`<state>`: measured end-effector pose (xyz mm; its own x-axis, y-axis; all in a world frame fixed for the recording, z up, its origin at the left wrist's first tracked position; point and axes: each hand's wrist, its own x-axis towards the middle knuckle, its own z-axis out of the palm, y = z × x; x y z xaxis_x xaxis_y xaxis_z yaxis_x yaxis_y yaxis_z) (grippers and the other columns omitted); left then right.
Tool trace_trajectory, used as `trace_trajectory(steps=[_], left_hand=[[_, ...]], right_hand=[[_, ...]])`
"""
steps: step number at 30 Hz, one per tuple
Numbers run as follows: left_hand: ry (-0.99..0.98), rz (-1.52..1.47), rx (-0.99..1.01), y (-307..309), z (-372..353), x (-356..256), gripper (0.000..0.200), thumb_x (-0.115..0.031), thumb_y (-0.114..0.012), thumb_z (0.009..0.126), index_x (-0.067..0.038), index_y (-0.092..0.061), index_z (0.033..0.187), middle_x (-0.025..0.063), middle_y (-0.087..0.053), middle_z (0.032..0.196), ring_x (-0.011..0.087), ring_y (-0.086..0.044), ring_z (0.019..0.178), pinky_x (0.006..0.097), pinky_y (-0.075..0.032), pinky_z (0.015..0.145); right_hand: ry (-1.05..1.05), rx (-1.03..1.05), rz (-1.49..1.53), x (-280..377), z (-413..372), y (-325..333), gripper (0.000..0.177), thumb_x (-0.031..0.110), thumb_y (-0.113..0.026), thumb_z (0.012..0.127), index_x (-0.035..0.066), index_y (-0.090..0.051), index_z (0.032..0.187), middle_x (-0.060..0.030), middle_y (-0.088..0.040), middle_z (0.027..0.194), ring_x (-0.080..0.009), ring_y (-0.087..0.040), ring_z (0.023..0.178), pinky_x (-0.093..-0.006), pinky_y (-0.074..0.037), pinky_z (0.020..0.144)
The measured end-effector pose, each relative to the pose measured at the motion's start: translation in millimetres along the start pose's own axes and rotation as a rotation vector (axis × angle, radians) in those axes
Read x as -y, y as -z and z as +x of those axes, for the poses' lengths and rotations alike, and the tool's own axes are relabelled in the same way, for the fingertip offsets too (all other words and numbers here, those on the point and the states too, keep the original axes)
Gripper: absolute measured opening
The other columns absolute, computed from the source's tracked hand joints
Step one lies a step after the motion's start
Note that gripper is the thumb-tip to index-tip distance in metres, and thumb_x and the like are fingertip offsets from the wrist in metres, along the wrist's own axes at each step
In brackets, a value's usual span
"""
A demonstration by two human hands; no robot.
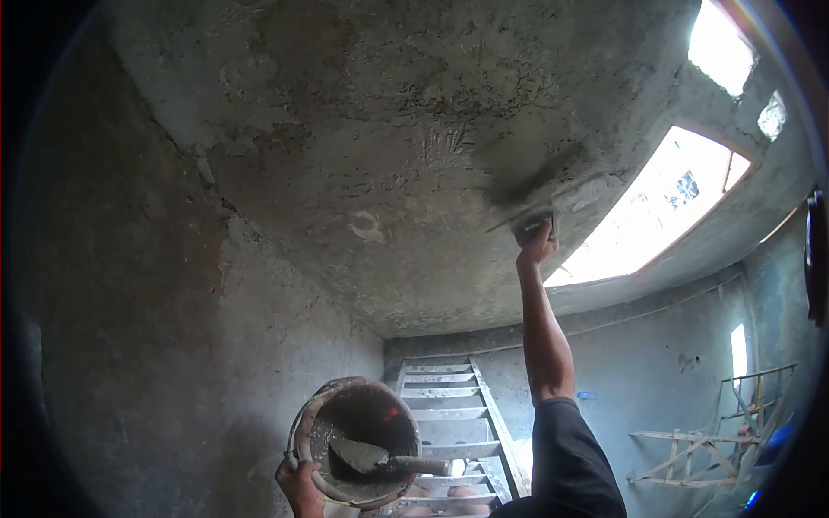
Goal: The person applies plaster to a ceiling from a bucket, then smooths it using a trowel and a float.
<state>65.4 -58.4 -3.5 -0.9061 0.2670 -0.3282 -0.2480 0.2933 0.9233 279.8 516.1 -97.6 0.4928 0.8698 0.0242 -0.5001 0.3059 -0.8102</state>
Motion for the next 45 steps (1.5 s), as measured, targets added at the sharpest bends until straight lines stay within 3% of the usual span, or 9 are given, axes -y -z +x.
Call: trace_trajectory(steps=[4, 7, 16, 21, 23, 30, 32, 34, 45], left_hand=[[0.011, -0.039, -0.003, -8.0, 6.6, -3.0, 0.022, -0.001, -0.058, 0.059, 0.002, -0.056, 0.08, 0.007, -0.055, 0.075, 0.0193, -0.055, 0.061, 0.0308, -0.047, 0.056], [0.084, 0.019, 0.003, -10.9, 12.2, -6.1, 0.023, -0.001, -0.058, 0.058, 0.002, -0.055, 0.081, 0.0065, -0.054, 0.075, 0.0196, -0.055, 0.063, 0.0311, -0.047, 0.058], [0.096, 0.031, -0.027, -14.6, 24.1, 5.5, 0.027, 0.0, -0.058, 0.056, 0.003, -0.055, 0.084, 0.0066, -0.055, 0.078, 0.0211, -0.057, 0.07, 0.0315, -0.047, 0.066], [0.092, 0.036, 0.074, -24.5, 32.2, -2.8, 0.036, -0.001, -0.058, 0.058, 0.005, -0.058, 0.094, 0.0088, -0.059, 0.084, 0.021, -0.058, 0.073, 0.0307, -0.048, 0.069], [0.085, 0.093, 0.063, -39.6, 30.2, -10.1, 0.035, -0.002, -0.058, 0.059, 0.005, -0.059, 0.094, 0.0096, -0.059, 0.084, 0.0202, -0.058, 0.07, 0.0303, -0.048, 0.065], [0.046, 0.199, 0.151, -59.7, 40.1, -20.9, 0.033, -0.001, -0.059, 0.058, 0.006, -0.061, 0.09, 0.0077, -0.059, 0.076, 0.018, -0.056, 0.066, 0.0299, -0.046, 0.064], [0.023, 0.206, 0.193, -61.9, 38.8, -25.0, 0.031, -0.002, -0.059, 0.058, 0.006, -0.062, 0.088, 0.0066, -0.058, 0.073, 0.0173, -0.056, 0.066, 0.0286, -0.045, 0.063], [0.04, 0.208, 0.197, -64.6, 36.5, -30.7, 0.03, -0.002, -0.058, 0.058, 0.006, -0.062, 0.087, 0.0066, -0.059, 0.072, 0.017, -0.056, 0.065, 0.028, -0.044, 0.063], [0.045, 0.138, 0.221, -76.3, 35.7, -25.9, 0.016, -0.002, -0.061, 0.057, 0.003, -0.062, 0.072, 0.0048, -0.058, 0.065, 0.0158, -0.055, 0.06, 0.0287, -0.043, 0.061]], right_hand=[[0.148, 0.032, -0.22, -21.1, 17.2, -38.5, 0.028, 0.027, -0.064, 0.083, -0.001, -0.063, 0.083, -0.0052, -0.061, 0.071, -0.0145, -0.057, 0.058, -0.0301, -0.046, 0.05], [-0.026, -0.046, -0.301, -23.0, 23.8, -40.1, 0.028, 0.026, -0.063, 0.082, -0.002, -0.064, 0.083, -0.0045, -0.059, 0.064, -0.0147, -0.055, 0.053, -0.0309, -0.044, 0.047], [0.156, -0.048, -0.448, 0.8, -14.3, -94.2, 0.031, 0.021, -0.063, 0.079, -0.009, -0.066, 0.088, -0.0117, -0.067, 0.075, -0.0189, -0.061, 0.062, -0.0364, -0.048, 0.054], [0.236, 0.332, -0.768, -3.8, -97.9, -155.2, 0.04, 0.024, -0.067, 0.078, -0.01, -0.062, 0.099, -0.0214, -0.067, 0.078, -0.0316, -0.067, 0.073, -0.0396, -0.051, 0.062], [0.915, 0.177, -0.769, -26.6, -108.6, -164.5, 0.04, 0.026, -0.066, 0.078, -0.009, -0.064, 0.097, -0.0185, -0.065, 0.064, -0.0324, -0.064, 0.058, -0.0392, -0.053, 0.06], [0.355, 0.598, -0.871, 15.2, -67.7, -125.7, 0.041, 0.023, -0.067, 0.077, -0.003, -0.062, 0.108, -0.0234, -0.066, 0.081, -0.0384, -0.066, 0.075, -0.0436, -0.054, 0.073], [0.727, 0.494, -0.776, 10.0, -50.5, -114.0, 0.038, 0.022, -0.066, 0.078, -0.003, -0.063, 0.107, -0.0262, -0.066, 0.083, -0.0387, -0.066, 0.081, -0.044, -0.054, 0.074], [0.529, 0.387, -0.932, 18.5, -34.7, -99.0, 0.035, 0.021, -0.066, 0.078, -0.003, -0.065, 0.102, -0.0251, -0.066, 0.08, -0.0392, -0.067, 0.078, -0.0435, -0.054, 0.072], [0.508, 0.031, -0.827, 36.5, 42.8, -43.9, 0.032, 0.025, -0.064, 0.08, -0.004, -0.068, 0.093, -0.0182, -0.069, 0.075, -0.0251, -0.068, 0.072, -0.0346, -0.05, 0.065]])
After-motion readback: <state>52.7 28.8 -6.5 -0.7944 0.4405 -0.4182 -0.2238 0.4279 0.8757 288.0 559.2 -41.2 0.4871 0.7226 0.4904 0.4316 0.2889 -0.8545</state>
